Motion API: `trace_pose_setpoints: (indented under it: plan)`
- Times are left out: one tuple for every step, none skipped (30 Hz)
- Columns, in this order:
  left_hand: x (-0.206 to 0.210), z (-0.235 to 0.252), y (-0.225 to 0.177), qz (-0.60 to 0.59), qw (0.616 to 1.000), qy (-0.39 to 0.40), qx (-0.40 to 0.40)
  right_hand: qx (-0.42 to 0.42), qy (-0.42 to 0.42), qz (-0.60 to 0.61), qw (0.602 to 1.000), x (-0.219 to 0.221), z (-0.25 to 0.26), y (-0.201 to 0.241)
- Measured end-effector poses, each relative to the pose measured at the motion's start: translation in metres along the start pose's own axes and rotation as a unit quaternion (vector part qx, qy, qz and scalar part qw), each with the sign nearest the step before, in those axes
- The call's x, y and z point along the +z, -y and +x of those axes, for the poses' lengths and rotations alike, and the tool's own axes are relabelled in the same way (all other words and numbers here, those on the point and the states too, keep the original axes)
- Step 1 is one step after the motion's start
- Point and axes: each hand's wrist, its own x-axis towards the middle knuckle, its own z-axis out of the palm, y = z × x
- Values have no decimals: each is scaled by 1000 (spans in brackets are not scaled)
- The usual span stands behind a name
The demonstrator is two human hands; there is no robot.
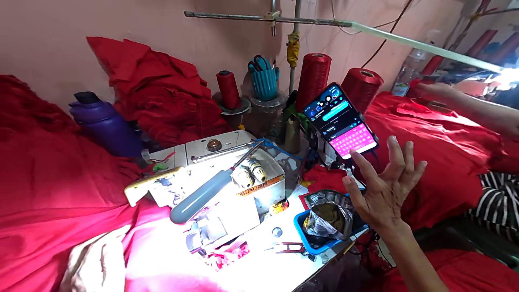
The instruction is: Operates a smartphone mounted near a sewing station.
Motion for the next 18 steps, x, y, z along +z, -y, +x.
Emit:
trace_pose_setpoints:
  plan:
    - [0, 0, 0, 2, 1000, 1, 2, -4, 0, 3, 1000, 0, 1, 1]
    - [0, 0, 0, 4, 1000, 2, 4, -9, -1, 6, 1000, 1, 3, 3]
    - [0, 0, 0, 6, 1000, 0, 6, -14, -5, 8, 1000, 1, 5, 4]
    - [0, 0, 0, 5, 1000, -2, 6, -18, -6, 9, 1000, 1, 6, 6]
    - [0, 0, 0, 3, 1000, -2, 8, -19, -5, 8, 1000, 1, 7, 6]
    - [0, 0, 0, 0, 1000, -1, 10, -18, -5, 6, 1000, 2, 7, 7]
    - [0, 0, 1, -3, 1000, -1, 12, -18, -4, 6, 1000, 2, 8, 7]
    - [0, 0, 2, -7, 1000, -1, 13, -16, -2, 4, 1000, 2, 8, 7]
    - [1, 1, 3, -10, 1000, -6, 12, -13, 2, 1, 1000, 3, 8, 7]
    - [3, 1, 6, -10, 1000, -14, 9, -10, 6, -1, 1000, 3, 9, 8]
    - [3, 1, 7, -12, 1000, -16, 7, -8, 9, -3, 1000, 3, 9, 8]
    - [4, 1, 9, -10, 1000, -16, 8, -7, 10, -5, 1000, 3, 9, 8]
    - [3, 1, 7, -7, 1000, -12, 6, -6, 11, -5, 1000, 4, 9, 8]
    - [1, 0, 3, -7, 1000, -3, 6, -6, 9, -3, 1000, 4, 9, 8]
    - [-1, 0, 0, -3, 1000, 0, 7, -7, 8, 0, 1000, 4, 9, 8]
    - [-1, 0, -1, 0, 1000, 0, 10, -6, 7, 2, 1000, 4, 8, 9]
    - [-1, 0, -1, 2, 1000, -4, 12, -9, 6, 3, 1000, 4, 7, 10]
    - [0, 0, 0, 3, 1000, -6, 14, -12, 5, 5, 1000, 4, 6, 11]
